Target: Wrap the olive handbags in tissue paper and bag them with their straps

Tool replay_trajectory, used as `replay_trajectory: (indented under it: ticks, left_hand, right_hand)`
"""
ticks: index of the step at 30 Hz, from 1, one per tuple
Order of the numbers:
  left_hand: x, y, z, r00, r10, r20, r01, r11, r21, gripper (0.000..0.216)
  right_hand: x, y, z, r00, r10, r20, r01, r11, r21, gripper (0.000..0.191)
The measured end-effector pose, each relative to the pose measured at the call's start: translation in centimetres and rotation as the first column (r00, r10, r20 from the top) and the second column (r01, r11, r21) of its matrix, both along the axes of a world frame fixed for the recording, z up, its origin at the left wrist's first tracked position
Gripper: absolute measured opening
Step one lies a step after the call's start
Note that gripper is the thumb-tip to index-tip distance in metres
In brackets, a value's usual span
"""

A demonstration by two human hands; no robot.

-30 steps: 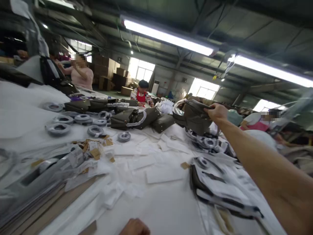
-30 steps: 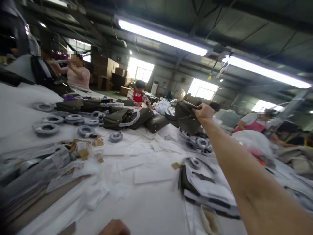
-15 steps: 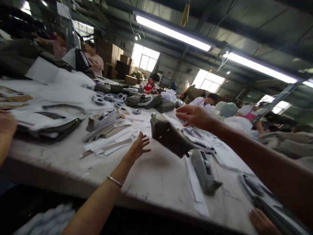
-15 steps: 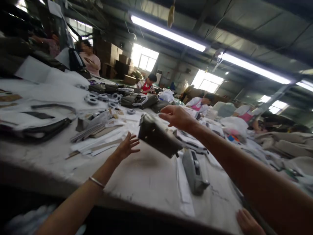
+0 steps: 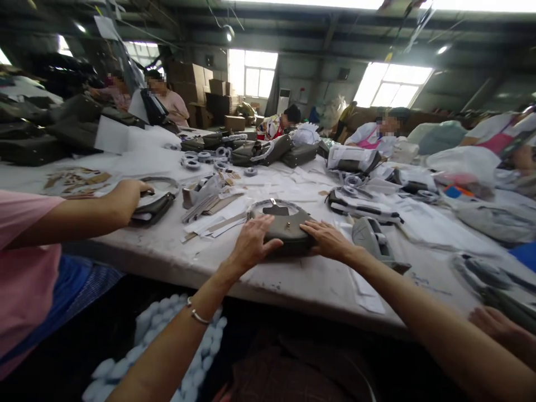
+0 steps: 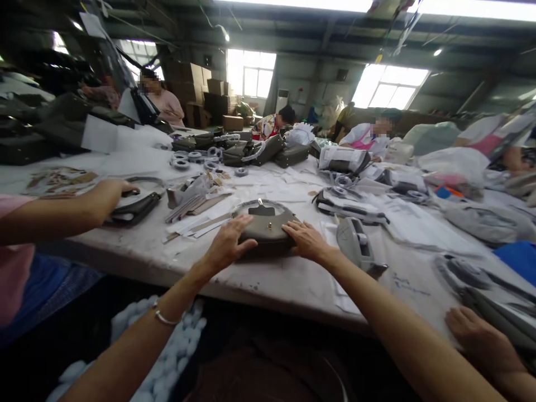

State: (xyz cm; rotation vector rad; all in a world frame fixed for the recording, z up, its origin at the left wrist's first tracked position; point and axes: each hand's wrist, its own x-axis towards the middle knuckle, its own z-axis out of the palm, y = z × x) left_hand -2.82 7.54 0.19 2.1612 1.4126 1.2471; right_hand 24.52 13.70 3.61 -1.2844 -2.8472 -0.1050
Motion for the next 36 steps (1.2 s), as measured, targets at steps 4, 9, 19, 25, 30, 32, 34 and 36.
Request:
replay_trajectory:
  ticks: [4, 9, 19, 25, 30, 32, 34, 36]
  left_hand:
    - [1.4, -0.7, -0.3, 0.838, 0.022, -0.546, 0.002, 0.999, 0.043, 0.065]
    - [1.5, -1.1, -0.1, 0.820, -0.032, -0.571, 0.015, 0.999, -0.034, 0.057]
    - [2.8, 1.8, -0.7, 0.861, -0.049, -0.506, -0.061, 0.978, -0.198, 0.058]
    - [2.8, 1.3, -5.1, 0.797, 0.081, -0.599, -0.112, 0.994, -0.015, 0.054]
    - [2.9, 0.1, -6.1, 0.749, 0.117, -0.652, -0.077, 0.993, 0.089, 0.059]
    - [3.3, -0.3, -5.6, 0.736, 0.107, -0.668, -0.070, 0.994, 0.082, 0.060]
    - [4.0, -0.4, -5.3, 0.726, 0.095, -0.681, -0.069, 0.995, 0.066, 0.070]
    - [4.7, -0.3, -5.4, 0.720, 0.075, -0.690, -0.047, 0.997, 0.059, 0.084]
  right_hand:
    - [0.4, 0.5, -0.6, 0.999, 0.045, -0.015, -0.045, 0.999, 0.012, 0.045]
    - [0.8, -1.8, 0.7, 0.997, 0.053, 0.049, -0.051, 0.998, -0.035, 0.022]
    - [-0.4, 1.0, 0.7, 0.989, 0.125, -0.085, -0.133, 0.985, -0.107, 0.074]
    - [-1.0, 1.9, -3.3, 0.978, 0.194, -0.075, -0.197, 0.979, -0.042, 0.054]
    - [-0.2, 0.1, -8.2, 0.955, 0.188, -0.229, -0.146, 0.971, 0.190, 0.060]
    - [-0.2, -0.1, -9.4, 0.943, 0.176, -0.283, -0.124, 0.973, 0.193, 0.063]
    - [-0.2, 0.1, -9.7, 0.936, 0.167, -0.309, -0.127, 0.981, 0.146, 0.065]
    - [-0.2, 0.4, -9.2, 0.933, 0.160, -0.322, -0.149, 0.987, 0.059, 0.063]
